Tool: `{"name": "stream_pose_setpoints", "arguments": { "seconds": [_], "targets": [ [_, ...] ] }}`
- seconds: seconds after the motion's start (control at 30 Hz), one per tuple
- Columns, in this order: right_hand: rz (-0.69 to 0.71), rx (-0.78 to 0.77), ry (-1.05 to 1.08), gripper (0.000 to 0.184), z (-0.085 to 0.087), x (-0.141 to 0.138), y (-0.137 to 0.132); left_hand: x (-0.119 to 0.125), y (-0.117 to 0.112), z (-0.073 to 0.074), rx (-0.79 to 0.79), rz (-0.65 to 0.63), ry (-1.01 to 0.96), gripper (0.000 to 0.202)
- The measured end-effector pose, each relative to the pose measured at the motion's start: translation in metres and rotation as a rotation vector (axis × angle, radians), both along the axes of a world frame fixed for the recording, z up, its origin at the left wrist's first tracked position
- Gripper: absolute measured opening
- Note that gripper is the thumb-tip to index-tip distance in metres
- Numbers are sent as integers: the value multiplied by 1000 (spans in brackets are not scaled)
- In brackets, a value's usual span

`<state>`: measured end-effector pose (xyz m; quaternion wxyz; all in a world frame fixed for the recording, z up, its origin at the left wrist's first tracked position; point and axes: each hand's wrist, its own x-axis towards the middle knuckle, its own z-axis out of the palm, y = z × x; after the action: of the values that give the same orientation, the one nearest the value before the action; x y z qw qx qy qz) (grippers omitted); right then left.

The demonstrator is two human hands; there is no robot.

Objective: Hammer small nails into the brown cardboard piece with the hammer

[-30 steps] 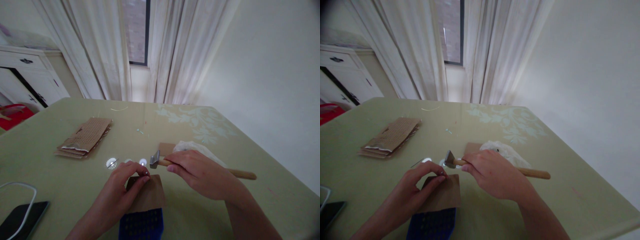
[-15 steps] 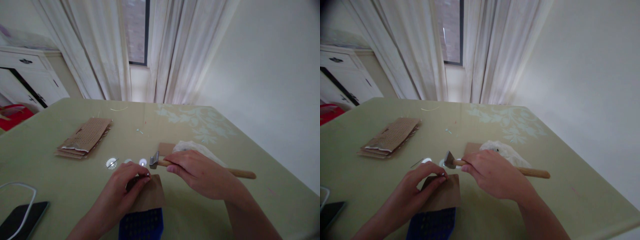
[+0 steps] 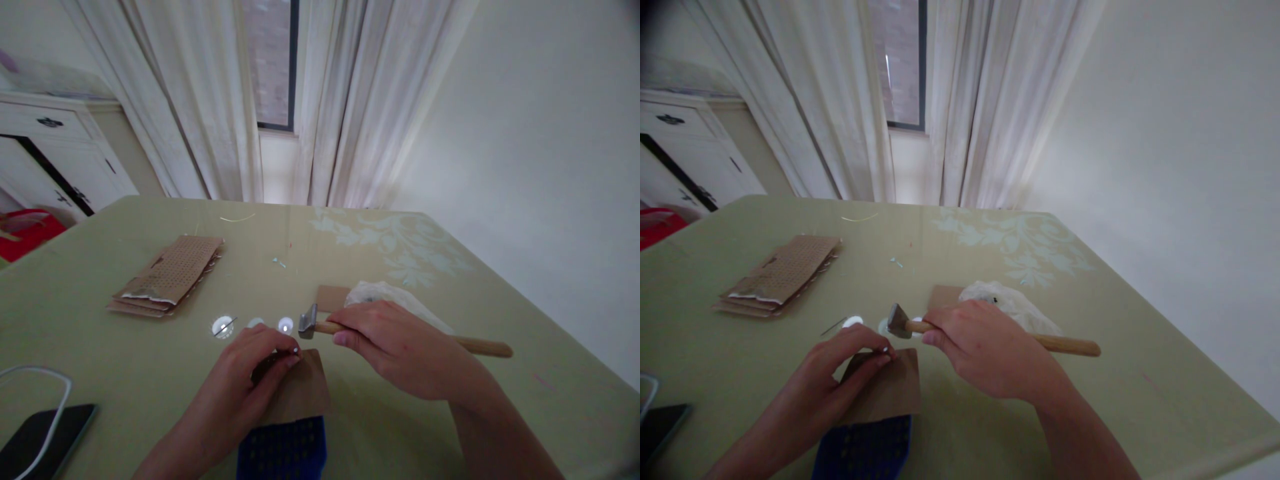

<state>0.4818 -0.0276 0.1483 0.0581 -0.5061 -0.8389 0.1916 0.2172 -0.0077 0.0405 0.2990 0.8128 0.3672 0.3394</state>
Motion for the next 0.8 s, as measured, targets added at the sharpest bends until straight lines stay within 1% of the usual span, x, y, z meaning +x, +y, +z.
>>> {"name": "stream_pose_setpoints", "arguments": {
  "seconds": [0.1, 0.17, 0.23, 0.33, 0.4, 0.47, 0.57, 0.7, 0.8],
  "targets": [
    [2, 2, -11, 28, -1, 1, 0, 0, 0, 1, 12, -24, 5, 10],
    [-6, 12, 10, 26, 1, 1, -1, 0, 0, 1, 28, -33, 8, 11],
    [-22, 33, 75, 25, 6, 3, -3, 0, -1, 2, 44, -32, 11, 11],
    [-40, 64, 221, 29, 15, 6, -7, 1, -1, 4, 56, -34, 10, 11],
    [-34, 60, 279, 31, 19, 6, -10, 1, -1, 6, 66, -36, 0, 12],
    [-3, 31, 256, 28, 20, 4, -13, 2, -1, 7, 83, -36, -7, 13],
    [37, 14, 162, 21, 17, 0, -16, 2, 1, 7, 102, -38, 0, 15],
    [9, 71, 182, 24, 14, -2, -19, 1, 1, 5, 94, -68, 29, 15],
    [5, 43, 184, 24, 13, -2, -19, 1, 1, 5, 100, -78, 33, 16]
  ]
}}
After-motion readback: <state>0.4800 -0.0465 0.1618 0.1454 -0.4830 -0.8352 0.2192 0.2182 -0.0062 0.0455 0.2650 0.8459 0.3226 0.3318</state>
